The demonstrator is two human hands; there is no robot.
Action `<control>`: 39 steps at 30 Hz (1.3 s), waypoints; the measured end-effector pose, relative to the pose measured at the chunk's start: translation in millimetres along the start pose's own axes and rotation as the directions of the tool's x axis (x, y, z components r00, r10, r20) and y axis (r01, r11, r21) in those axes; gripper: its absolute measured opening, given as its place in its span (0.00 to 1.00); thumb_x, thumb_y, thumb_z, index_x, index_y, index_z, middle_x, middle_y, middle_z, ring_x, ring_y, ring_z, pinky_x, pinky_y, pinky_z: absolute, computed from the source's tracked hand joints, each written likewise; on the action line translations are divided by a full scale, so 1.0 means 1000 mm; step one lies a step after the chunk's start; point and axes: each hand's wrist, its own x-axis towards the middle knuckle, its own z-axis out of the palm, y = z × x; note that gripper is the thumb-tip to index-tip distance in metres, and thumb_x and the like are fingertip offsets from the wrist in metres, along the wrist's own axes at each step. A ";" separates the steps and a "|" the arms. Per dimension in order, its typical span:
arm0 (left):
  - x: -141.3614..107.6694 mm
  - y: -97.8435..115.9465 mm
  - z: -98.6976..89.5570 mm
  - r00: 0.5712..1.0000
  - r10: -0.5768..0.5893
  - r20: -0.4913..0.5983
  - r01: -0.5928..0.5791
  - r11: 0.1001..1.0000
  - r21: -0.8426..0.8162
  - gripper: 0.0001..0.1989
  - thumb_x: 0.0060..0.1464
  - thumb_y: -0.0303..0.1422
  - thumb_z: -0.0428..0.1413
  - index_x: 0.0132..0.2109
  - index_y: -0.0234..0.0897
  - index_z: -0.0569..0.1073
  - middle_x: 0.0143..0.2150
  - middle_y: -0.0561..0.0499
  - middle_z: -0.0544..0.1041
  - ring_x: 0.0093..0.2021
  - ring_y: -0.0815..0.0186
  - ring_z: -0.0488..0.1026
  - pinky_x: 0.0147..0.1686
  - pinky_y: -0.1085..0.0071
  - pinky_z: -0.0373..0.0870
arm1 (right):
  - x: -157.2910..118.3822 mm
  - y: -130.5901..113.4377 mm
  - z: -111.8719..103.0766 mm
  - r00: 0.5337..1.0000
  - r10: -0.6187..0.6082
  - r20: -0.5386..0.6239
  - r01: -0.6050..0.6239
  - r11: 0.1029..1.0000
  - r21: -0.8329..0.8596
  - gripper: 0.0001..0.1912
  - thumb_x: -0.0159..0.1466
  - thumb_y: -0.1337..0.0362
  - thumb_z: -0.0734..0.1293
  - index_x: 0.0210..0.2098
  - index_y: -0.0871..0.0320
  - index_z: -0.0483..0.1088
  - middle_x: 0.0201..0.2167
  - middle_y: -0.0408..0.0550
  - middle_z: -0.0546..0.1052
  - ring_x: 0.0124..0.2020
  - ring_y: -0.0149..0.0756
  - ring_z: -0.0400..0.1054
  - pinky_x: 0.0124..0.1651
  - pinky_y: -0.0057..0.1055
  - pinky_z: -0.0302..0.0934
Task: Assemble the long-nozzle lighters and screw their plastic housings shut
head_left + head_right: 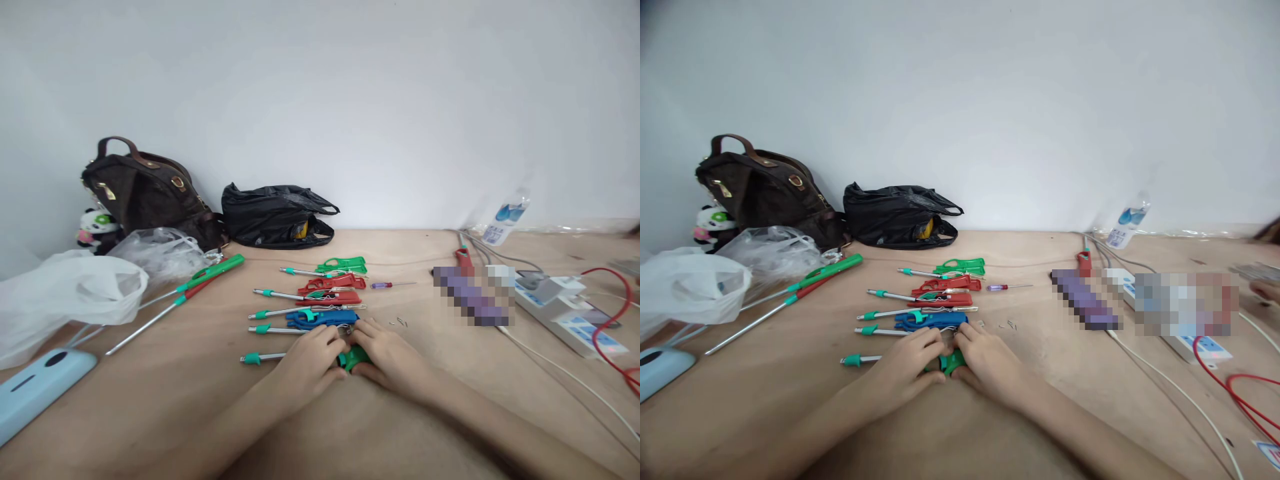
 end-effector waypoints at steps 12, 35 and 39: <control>0.002 -0.003 -0.001 0.995 -0.069 -0.071 0.043 0.950 -0.310 0.12 0.48 0.25 0.65 0.39 0.36 0.71 0.45 0.51 0.70 0.48 0.60 0.66 0.47 0.66 0.65 | -0.002 -0.001 -0.005 0.990 0.097 0.106 -0.112 0.982 0.154 0.14 0.58 0.70 0.70 0.42 0.62 0.66 0.43 0.55 0.73 0.46 0.45 0.68 0.45 0.38 0.62; 0.007 0.010 -0.043 0.995 0.098 -0.021 -0.095 0.991 0.094 0.04 0.60 0.24 0.52 0.39 0.35 0.72 0.39 0.49 0.75 0.39 0.61 0.72 0.36 0.70 0.66 | -0.006 -0.016 -0.009 0.998 0.064 0.010 -0.060 0.833 0.549 0.13 0.71 0.58 0.55 0.44 0.56 0.68 0.32 0.46 0.77 0.30 0.35 0.70 0.34 0.28 0.58; -0.002 -0.008 -0.063 0.990 0.112 -0.086 -0.102 0.988 0.113 0.10 0.59 0.33 0.57 0.48 0.37 0.73 0.45 0.47 0.77 0.45 0.58 0.73 0.45 0.66 0.67 | -0.010 -0.013 -0.004 0.988 0.153 -0.034 -0.130 0.922 0.364 0.13 0.70 0.59 0.56 0.41 0.56 0.70 0.34 0.48 0.77 0.32 0.38 0.71 0.33 0.29 0.56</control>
